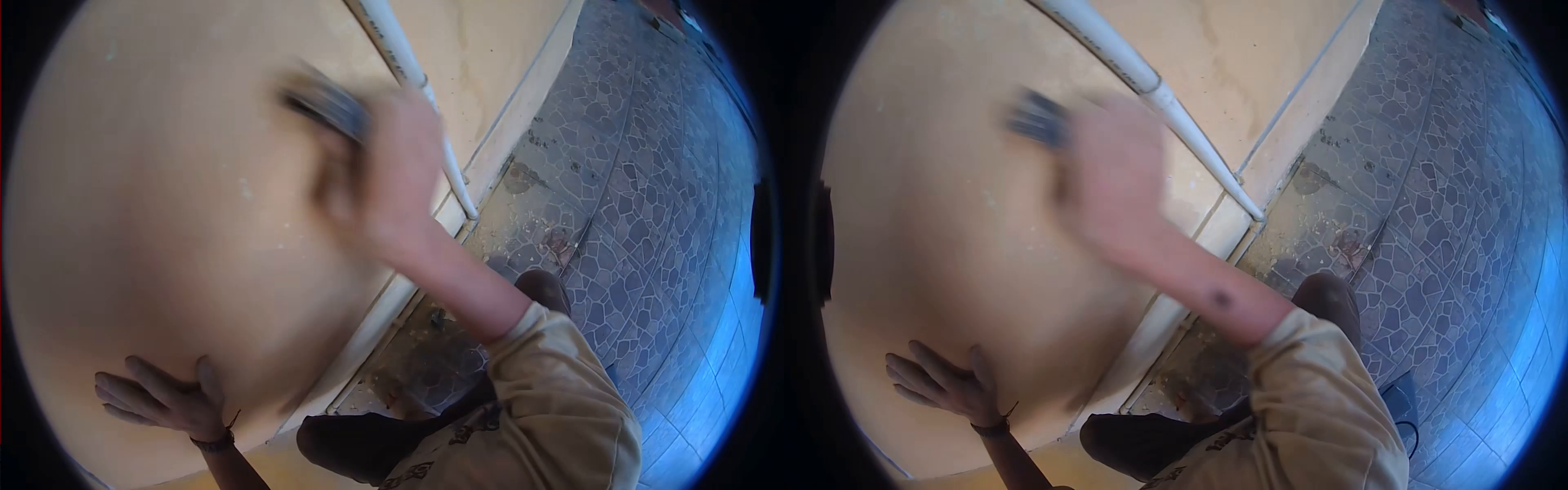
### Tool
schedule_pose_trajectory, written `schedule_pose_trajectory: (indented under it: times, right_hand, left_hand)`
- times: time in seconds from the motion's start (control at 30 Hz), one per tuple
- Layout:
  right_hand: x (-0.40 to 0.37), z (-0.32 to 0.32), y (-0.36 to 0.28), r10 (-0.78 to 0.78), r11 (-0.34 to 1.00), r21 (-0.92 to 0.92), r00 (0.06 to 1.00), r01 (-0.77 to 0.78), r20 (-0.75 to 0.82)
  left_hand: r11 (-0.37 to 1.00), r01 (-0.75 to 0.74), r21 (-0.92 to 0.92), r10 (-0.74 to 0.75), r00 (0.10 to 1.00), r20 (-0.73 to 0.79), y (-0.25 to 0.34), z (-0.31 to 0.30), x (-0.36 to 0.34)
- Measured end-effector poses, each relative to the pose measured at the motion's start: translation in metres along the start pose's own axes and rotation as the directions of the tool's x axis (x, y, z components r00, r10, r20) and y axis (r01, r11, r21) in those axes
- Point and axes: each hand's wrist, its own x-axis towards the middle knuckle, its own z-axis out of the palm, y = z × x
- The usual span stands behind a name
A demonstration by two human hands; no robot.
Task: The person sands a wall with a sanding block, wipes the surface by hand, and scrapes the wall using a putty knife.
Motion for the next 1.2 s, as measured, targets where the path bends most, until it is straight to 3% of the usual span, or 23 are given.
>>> schedule_pose_trajectory:
  times: [0.03,0.1,0.13,0.17,0.2,0.23,0.33,0.37,0.43,0.53,0.63,0.7,0.77,0.83,0.87,0.93,0.97,1.07,1.1,1.13,1.17,1.2]
  right_hand:
    - [0.030,0.010,-0.022,-0.004,0.999,0.034,0.998,0.006,-0.069]
    - [0.013,-0.004,-0.032,-0.019,1.000,0.014,1.000,0.019,-0.018]
    - [-0.021,-0.016,-0.022,0.158,0.987,-0.015,0.968,-0.159,0.193]
    - [-0.078,-0.023,0.006,0.324,0.944,-0.069,0.868,-0.322,0.376]
    - [-0.125,-0.034,0.035,0.568,0.812,-0.049,0.767,-0.582,0.299]
    - [-0.172,-0.045,0.062,0.769,0.616,0.022,0.607,-0.787,0.199]
    - [-0.146,-0.036,0.040,0.617,0.775,0.158,0.787,-0.612,0.021]
    - [-0.115,-0.033,0.026,0.431,0.901,0.007,0.899,-0.433,0.080]
    - [-0.063,-0.019,-0.003,0.348,0.936,-0.014,0.918,-0.352,0.191]
    - [-0.066,-0.016,-0.006,0.089,0.991,0.095,0.996,-0.090,0.013]
    - [-0.188,-0.037,0.071,0.540,0.842,-0.080,0.825,-0.534,0.166]
    - [-0.199,-0.036,0.070,0.650,0.753,0.065,0.755,-0.655,0.082]
    - [-0.140,-0.025,0.020,0.477,0.870,0.112,0.877,-0.480,0.053]
    - [-0.120,-0.021,-0.046,0.202,0.978,0.047,0.977,-0.205,0.065]
    - [-0.127,-0.024,-0.043,0.284,0.957,-0.026,0.917,-0.289,0.280]
    - [-0.152,-0.030,-0.007,0.402,0.910,-0.191,0.665,-0.368,0.630]
    - [-0.194,-0.034,0.035,0.498,0.795,0.045,0.694,-0.605,0.521]
    - [-0.209,-0.036,0.052,0.660,0.751,-0.045,0.751,-0.659,0.015]
    - [-0.199,-0.026,0.037,0.455,0.890,-0.025,0.888,-0.455,0.070]
    - [-0.166,-0.031,-0.002,0.440,0.874,0.056,0.835,-0.483,0.331]
    - [-0.176,-0.011,-0.030,0.219,0.973,0.018,0.946,-0.230,0.238]
    - [-0.148,-0.024,-0.053,0.074,0.983,0.156,0.985,-0.099,0.157]
  left_hand:
    - [1.000,0.005,0.006,-0.005,1.000,0.009,-0.001,-0.001,-0.001]
    - [1.000,0.004,0.018,-0.005,1.000,0.027,0.003,-0.006,-0.005]
    - [1.000,-0.009,0.024,0.008,1.000,0.026,0.002,-0.007,-0.004]
    - [0.999,-0.022,0.033,0.022,1.000,0.014,0.000,-0.005,-0.001]
    - [0.999,-0.042,0.032,0.042,0.999,0.006,-0.003,-0.002,0.000]
    - [0.998,-0.045,0.037,0.045,0.999,0.006,-0.004,-0.001,-0.002]
    - [0.998,-0.036,0.048,0.038,0.999,-0.023,0.002,0.003,0.000]
    - [0.998,-0.040,0.049,0.042,0.999,-0.024,0.002,0.000,0.000]
    - [0.997,-0.046,0.066,0.048,0.999,-0.026,0.000,0.002,-0.002]
    - [0.996,-0.067,0.060,0.068,0.997,-0.022,0.001,-0.002,-0.003]
    - [0.996,-0.074,0.051,0.076,0.996,-0.039,-0.002,0.003,0.002]
    - [0.998,-0.038,0.059,0.040,0.998,-0.045,0.002,0.002,-0.004]
    - [0.998,-0.033,0.048,0.035,0.998,-0.048,0.003,0.001,-0.002]
    - [0.999,-0.025,0.035,0.027,0.998,-0.064,0.005,0.004,-0.001]
    - [0.999,-0.034,0.030,0.036,0.998,-0.060,0.002,0.002,-0.002]
    - [0.999,-0.025,0.031,0.027,0.998,-0.056,0.004,0.003,-0.002]
    - [0.999,-0.024,0.039,0.026,0.998,-0.053,0.001,0.002,-0.002]
    - [1.000,0.002,0.021,0.000,0.998,-0.059,0.002,0.001,-0.002]
    - [1.000,0.007,0.011,-0.007,0.997,-0.073,0.003,0.002,-0.002]
    - [1.000,0.006,0.004,-0.006,0.997,-0.079,0.003,0.001,-0.002]
    - [1.000,0.001,-0.005,-0.001,0.997,-0.082,0.002,0.001,-0.003]
    - [1.000,-0.004,-0.012,0.003,0.996,-0.084,0.002,0.001,-0.003]
